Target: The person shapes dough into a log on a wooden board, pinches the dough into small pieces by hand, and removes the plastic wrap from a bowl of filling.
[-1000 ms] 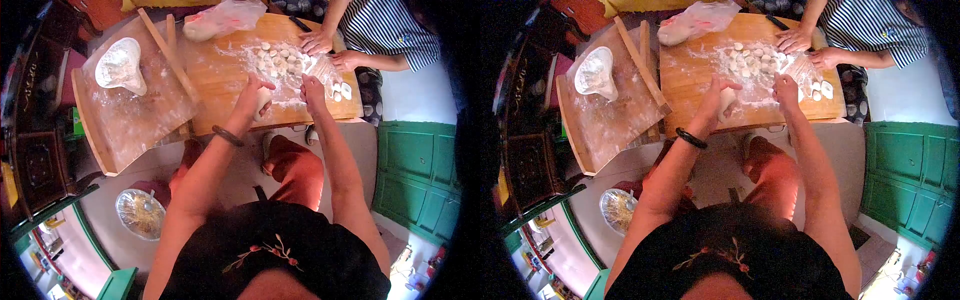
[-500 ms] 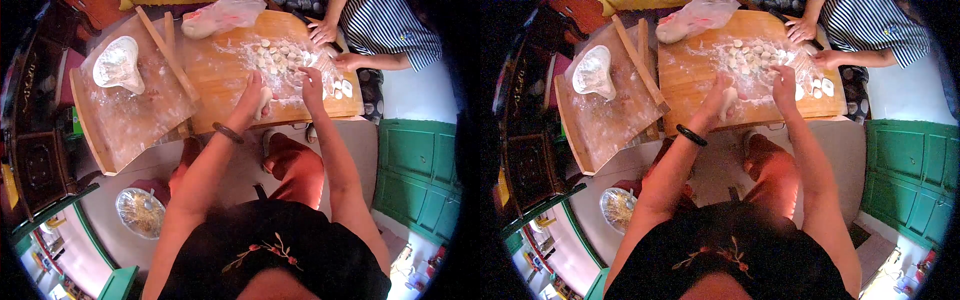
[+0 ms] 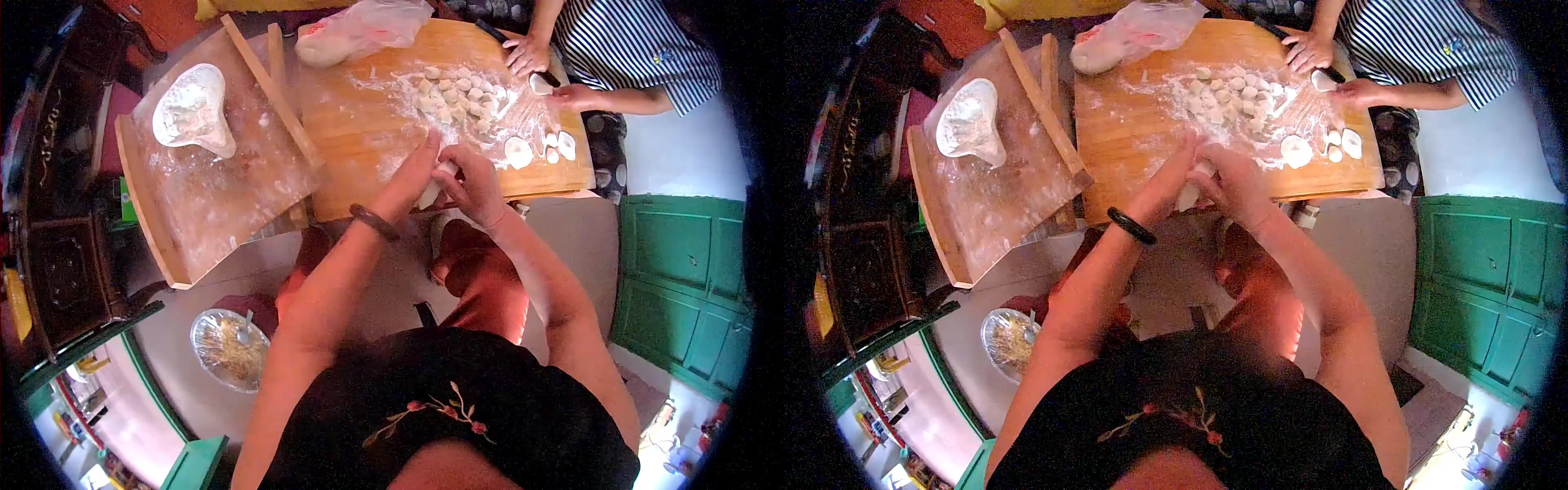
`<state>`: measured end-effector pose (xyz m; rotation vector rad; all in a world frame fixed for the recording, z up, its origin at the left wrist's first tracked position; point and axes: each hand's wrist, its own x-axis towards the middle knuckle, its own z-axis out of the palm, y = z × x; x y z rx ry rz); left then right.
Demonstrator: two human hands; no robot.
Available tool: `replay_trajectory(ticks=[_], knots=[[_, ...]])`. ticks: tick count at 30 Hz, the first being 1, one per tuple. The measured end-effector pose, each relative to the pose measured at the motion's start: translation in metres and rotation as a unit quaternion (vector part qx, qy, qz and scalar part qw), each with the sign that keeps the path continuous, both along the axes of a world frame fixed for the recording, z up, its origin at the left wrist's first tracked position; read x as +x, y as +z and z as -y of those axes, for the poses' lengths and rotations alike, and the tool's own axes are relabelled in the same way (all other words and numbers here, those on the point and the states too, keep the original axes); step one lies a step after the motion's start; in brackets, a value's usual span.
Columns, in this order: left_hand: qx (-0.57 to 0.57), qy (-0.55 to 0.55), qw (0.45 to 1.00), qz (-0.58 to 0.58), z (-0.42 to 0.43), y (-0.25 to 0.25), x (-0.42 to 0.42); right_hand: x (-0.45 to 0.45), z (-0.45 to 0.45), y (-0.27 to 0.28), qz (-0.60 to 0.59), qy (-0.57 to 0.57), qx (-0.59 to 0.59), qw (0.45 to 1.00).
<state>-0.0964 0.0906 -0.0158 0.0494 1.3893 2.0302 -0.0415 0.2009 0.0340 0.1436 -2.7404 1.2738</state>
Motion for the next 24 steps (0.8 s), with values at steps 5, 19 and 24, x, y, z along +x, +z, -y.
replay_trajectory(ticks=[5, 19, 24], knots=[[-0.003, -0.153, 0.988, 0.021, 0.025, 0.037, -0.007, -0.005, -0.002, 0.001, 0.046, -0.074, -0.030, 0.996], [-0.045, 0.035, 0.990, -0.126, 0.004, 0.011, 0.012, -0.013, 0.014, -0.005, -0.056, -0.127, -0.074, 0.987], [-0.074, -0.060, 0.867, -0.489, -0.006, 0.031, 0.035, -0.016, -0.017, -0.005, 0.073, -0.174, 0.086, 0.978]])
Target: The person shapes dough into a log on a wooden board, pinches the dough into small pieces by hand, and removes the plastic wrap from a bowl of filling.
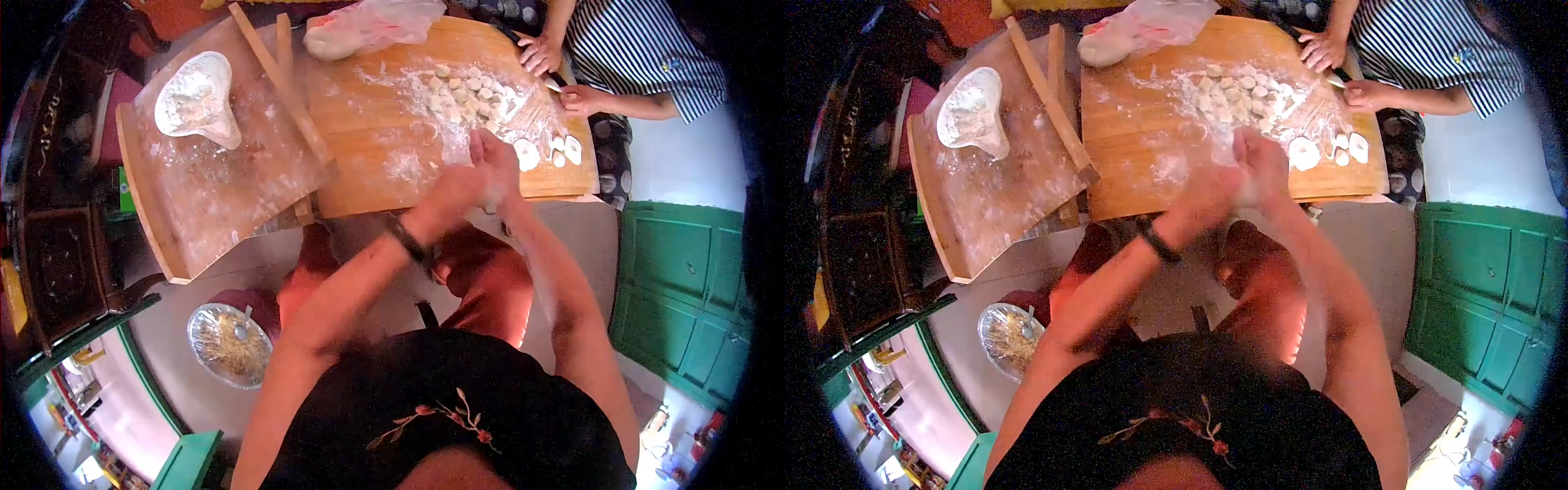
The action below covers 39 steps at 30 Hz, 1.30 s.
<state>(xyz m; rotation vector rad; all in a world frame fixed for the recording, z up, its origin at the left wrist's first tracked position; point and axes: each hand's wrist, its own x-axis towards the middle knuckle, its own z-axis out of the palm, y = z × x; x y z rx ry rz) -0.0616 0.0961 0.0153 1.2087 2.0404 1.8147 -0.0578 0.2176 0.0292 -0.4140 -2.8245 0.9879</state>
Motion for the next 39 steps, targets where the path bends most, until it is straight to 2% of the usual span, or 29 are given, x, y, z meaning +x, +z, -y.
replay_trajectory(ticks=[1, 3, 4, 5, 7, 8, 11, 15, 18, 21, 23, 25, 26, 29, 31, 35, 38, 39], knots=[[0.047, -0.070, 0.996, -0.031, -0.005, 0.016, 0.006, 0.007, -0.013, -0.011, -0.022, -0.028, -0.021, 0.999], [-0.016, 0.073, 0.993, -0.093, -0.005, 0.023, -0.025, -0.002, -0.049, -0.037, -0.078, -0.046, -0.058, 0.994], [-0.035, 0.126, 0.991, -0.030, 0.018, 0.004, -0.055, -0.011, -0.051, -0.026, 0.021, -0.065, 0.007, 0.998], [-0.021, 0.137, 0.986, 0.095, 0.025, -0.014, -0.049, -0.006, -0.048, -0.026, -0.016, -0.031, -0.012, 0.999], [0.029, 0.158, 0.939, 0.304, 0.042, -0.004, -0.053, -0.011, -0.042, -0.020, -0.106, 0.027, -0.043, 0.993], [0.058, 0.164, 0.906, 0.387, 0.049, 0.009, -0.060, -0.015, -0.047, -0.026, -0.009, 0.038, -0.122, 0.992], [0.032, 0.115, 0.875, 0.470, 0.052, 0.000, -0.055, -0.023, -0.039, -0.050, -0.088, -0.007, -0.071, 0.994], [0.003, 0.053, 0.864, 0.501, 0.049, -0.006, -0.053, -0.005, -0.027, -0.032, -0.107, -0.034, -0.057, 0.992], [-0.006, 0.025, 0.854, 0.519, 0.045, -0.001, -0.048, 0.003, -0.012, -0.020, -0.076, 0.031, -0.250, 0.965], [0.021, -0.064, 0.850, 0.523, 0.043, -0.005, -0.049, 0.010, 0.017, 0.014, -0.029, 0.200, -0.204, 0.958], [0.028, -0.109, 0.829, 0.547, 0.047, -0.010, -0.045, 0.013, 0.026, 0.008, 0.012, 0.208, -0.210, 0.955], [0.015, -0.120, 0.801, 0.587, 0.055, 0.006, -0.042, 0.011, 0.032, 0.013, -0.021, 0.227, -0.159, 0.961], [0.019, -0.094, 0.807, 0.582, 0.053, 0.007, -0.040, 0.011, 0.035, 0.020, -0.071, 0.238, -0.106, 0.963], [0.015, -0.080, 0.846, 0.527, 0.047, 0.001, -0.041, 0.009, 0.033, 0.012, -0.079, 0.194, -0.093, 0.973], [-0.032, -0.072, 0.849, 0.522, 0.051, 0.011, -0.043, 0.008, 0.033, 0.010, -0.116, 0.199, -0.042, 0.972], [-0.071, -0.034, 0.855, 0.512, 0.049, 0.001, -0.052, 0.000, 0.028, -0.002, -0.075, 0.134, -0.092, 0.984], [-0.005, -0.019, 0.866, 0.500, 0.046, 0.003, -0.047, -0.003, 0.032, -0.001, -0.084, 0.110, -0.113, 0.984], [-0.020, -0.016, 0.863, 0.505, 0.042, 0.000, -0.046, -0.002, 0.034, 0.002, -0.100, 0.120, -0.104, 0.982]])
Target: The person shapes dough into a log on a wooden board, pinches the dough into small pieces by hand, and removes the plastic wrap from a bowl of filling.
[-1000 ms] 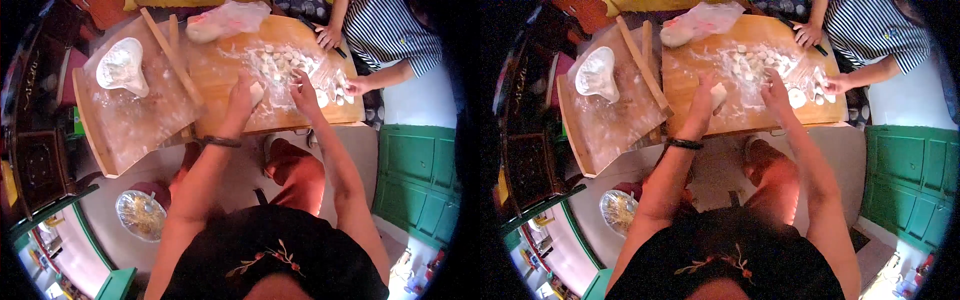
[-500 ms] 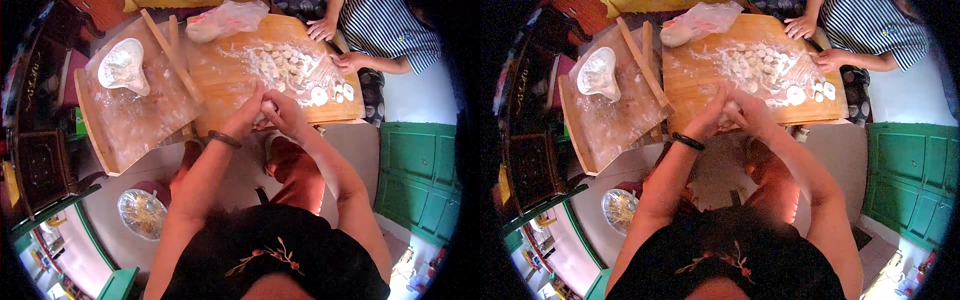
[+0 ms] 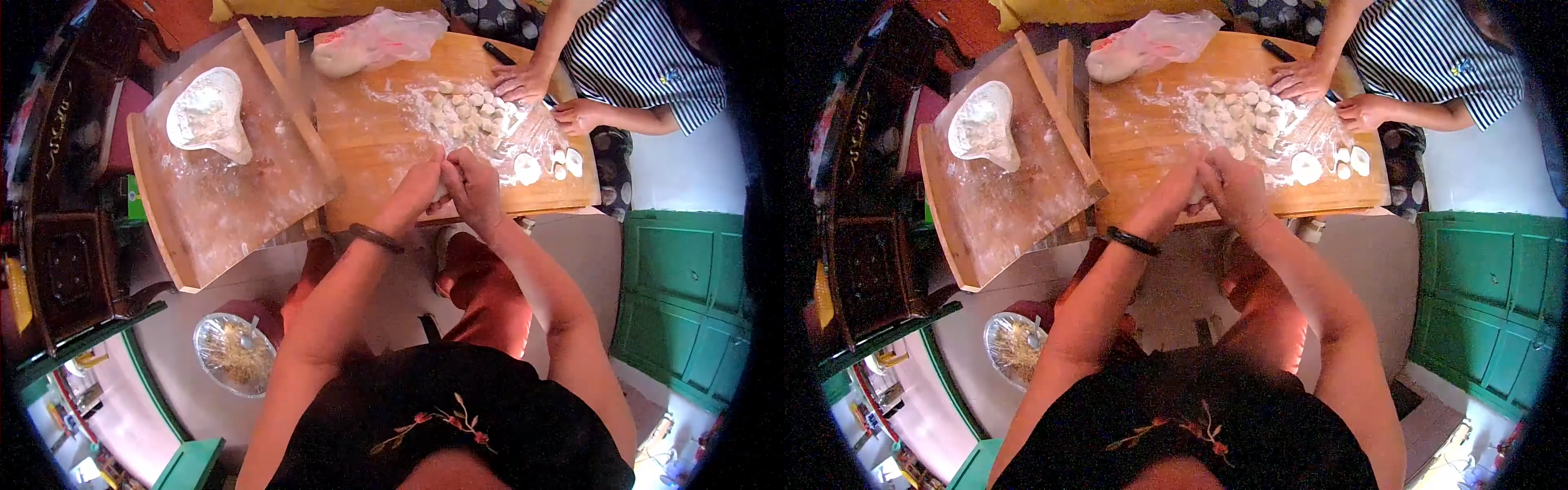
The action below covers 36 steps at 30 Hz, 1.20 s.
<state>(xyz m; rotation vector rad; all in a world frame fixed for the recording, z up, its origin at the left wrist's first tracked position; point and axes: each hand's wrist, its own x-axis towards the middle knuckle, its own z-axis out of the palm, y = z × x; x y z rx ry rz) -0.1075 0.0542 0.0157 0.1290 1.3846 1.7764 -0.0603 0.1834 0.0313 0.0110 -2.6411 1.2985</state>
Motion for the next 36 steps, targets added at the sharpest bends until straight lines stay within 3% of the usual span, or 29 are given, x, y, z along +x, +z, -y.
replay_trajectory(ticks=[5, 8, 10, 11, 14, 17, 20, 21, 22, 24, 25, 26, 29, 33, 36], knots=[[0.009, 0.040, 0.996, 0.078, -0.004, 0.002, 0.009, 0.003, 0.001, 0.007, -0.076, 0.032, 0.076, 0.994], [0.021, 0.084, 0.993, 0.086, -0.008, 0.011, 0.014, 0.003, 0.003, 0.005, -0.105, 0.022, 0.006, 0.994], [0.044, 0.136, 0.987, 0.074, -0.009, 0.020, 0.020, 0.005, 0.012, 0.013, -0.027, -0.021, -0.129, 0.991], [0.054, 0.152, 0.986, 0.046, -0.011, 0.019, 0.022, 0.006, 0.014, 0.016, 0.011, -0.042, -0.195, 0.980], [0.072, 0.172, 0.980, -0.075, -0.019, -0.002, 0.026, 0.001, 0.005, 0.003, -0.071, -0.069, -0.085, 0.991], [-0.057, 0.133, 0.916, -0.375, -0.021, -0.023, 0.018, -0.002, 0.005, 0.015, -0.047, -0.121, -0.065, 0.989], [-0.044, 0.132, 0.916, -0.376, -0.009, 0.012, 0.025, -0.011, -0.009, 0.007, -0.014, -0.092, -0.079, 0.992], [-0.013, 0.129, 0.876, -0.464, -0.010, 0.025, 0.024, -0.023, -0.022, 0.006, 0.148, -0.106, -0.041, 0.982], [0.021, 0.114, 0.831, -0.544, -0.010, 0.037, 0.029, -0.012, -0.024, 0.001, 0.146, -0.132, 0.010, 0.980], [0.047, 0.154, 0.839, -0.520, -0.010, 0.036, 0.014, -0.022, -0.024, 0.000, 0.121, -0.157, 0.124, 0.972], [0.031, 0.197, 0.892, -0.405, 0.005, 0.022, 0.000, -0.025, -0.029, -0.008, 0.095, -0.070, 0.088, 0.989], [0.022, 0.206, 0.933, -0.293, 0.012, 0.008, 0.006, -0.021, -0.029, -0.022, 0.072, -0.078, 0.060, 0.993], [0.020, 0.260, 0.965, -0.029, 0.036, 0.026, -0.012, -0.039, -0.029, -0.039, -0.004, -0.076, -0.010, 0.997], [0.004, 0.187, 0.982, 0.033, 0.034, 0.013, -0.012, -0.052, -0.016, -0.035, 0.061, -0.113, 0.073, 0.989], [0.072, 0.151, 0.984, 0.062, 0.031, -0.001, -0.014, -0.055, -0.027, -0.049, 0.020, -0.064, 0.101, 0.993]])
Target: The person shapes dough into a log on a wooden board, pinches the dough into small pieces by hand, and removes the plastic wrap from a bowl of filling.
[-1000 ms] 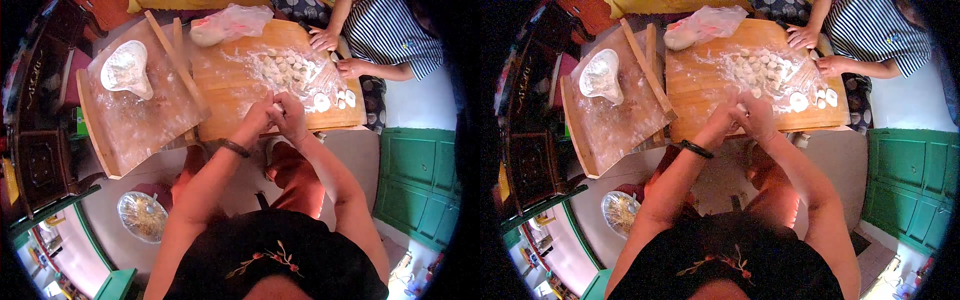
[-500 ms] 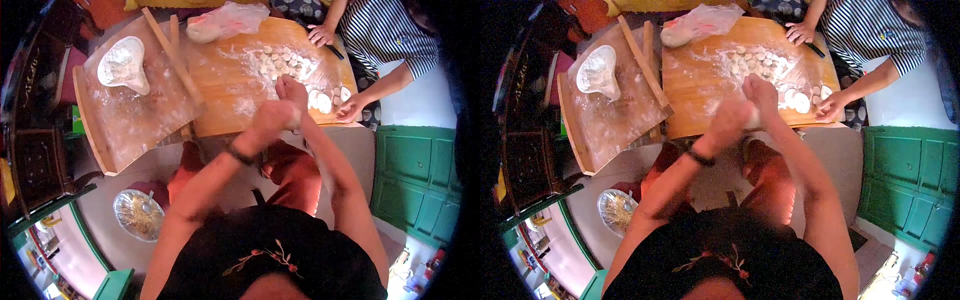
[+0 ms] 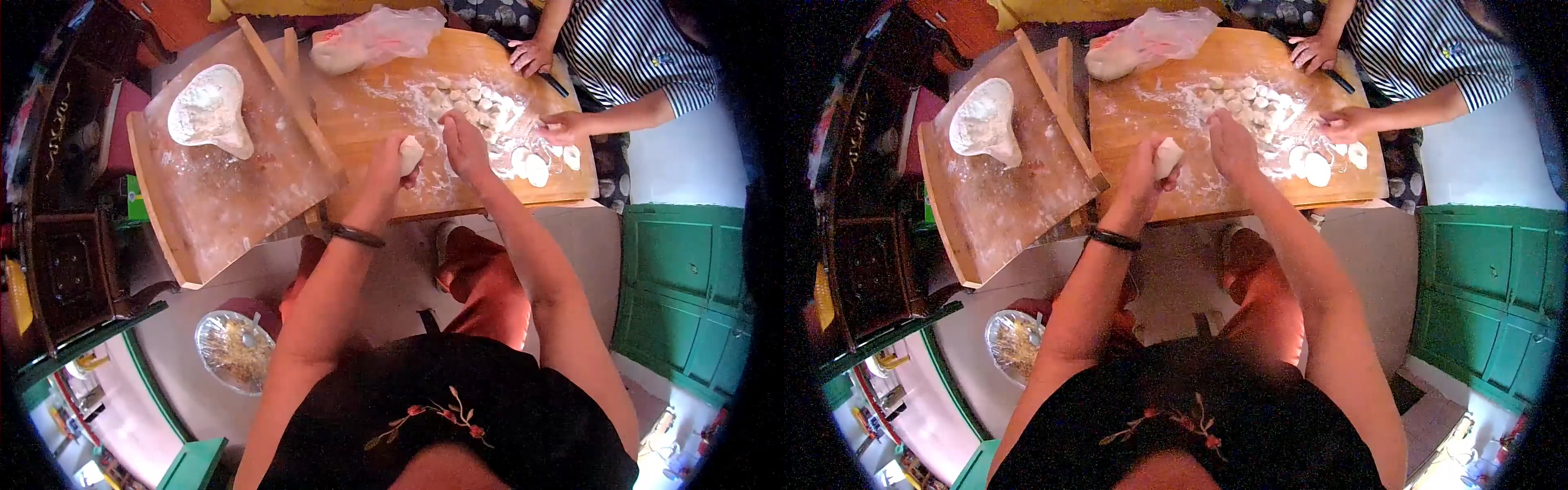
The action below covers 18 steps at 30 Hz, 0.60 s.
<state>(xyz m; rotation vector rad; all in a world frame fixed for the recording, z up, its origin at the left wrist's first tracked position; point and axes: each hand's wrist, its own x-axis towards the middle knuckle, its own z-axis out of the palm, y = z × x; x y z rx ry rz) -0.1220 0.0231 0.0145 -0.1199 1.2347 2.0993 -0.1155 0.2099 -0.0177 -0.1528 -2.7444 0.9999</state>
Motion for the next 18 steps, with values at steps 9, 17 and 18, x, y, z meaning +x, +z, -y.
replay_trajectory(ticks=[9, 17, 18], knots=[[0.113, -0.072, 0.991, 0.006, 0.003, -0.010, -0.002, 0.012, -0.002, 0.010, -0.075, 0.040, -0.192, 0.978], [0.093, 0.044, 0.994, -0.038, -0.025, -0.019, 0.012, 0.040, 0.037, 0.072, -0.127, 0.213, -0.037, 0.968], [0.082, 0.050, 0.995, -0.032, -0.025, -0.012, 0.011, 0.039, 0.037, 0.071, -0.111, 0.207, -0.052, 0.971]])
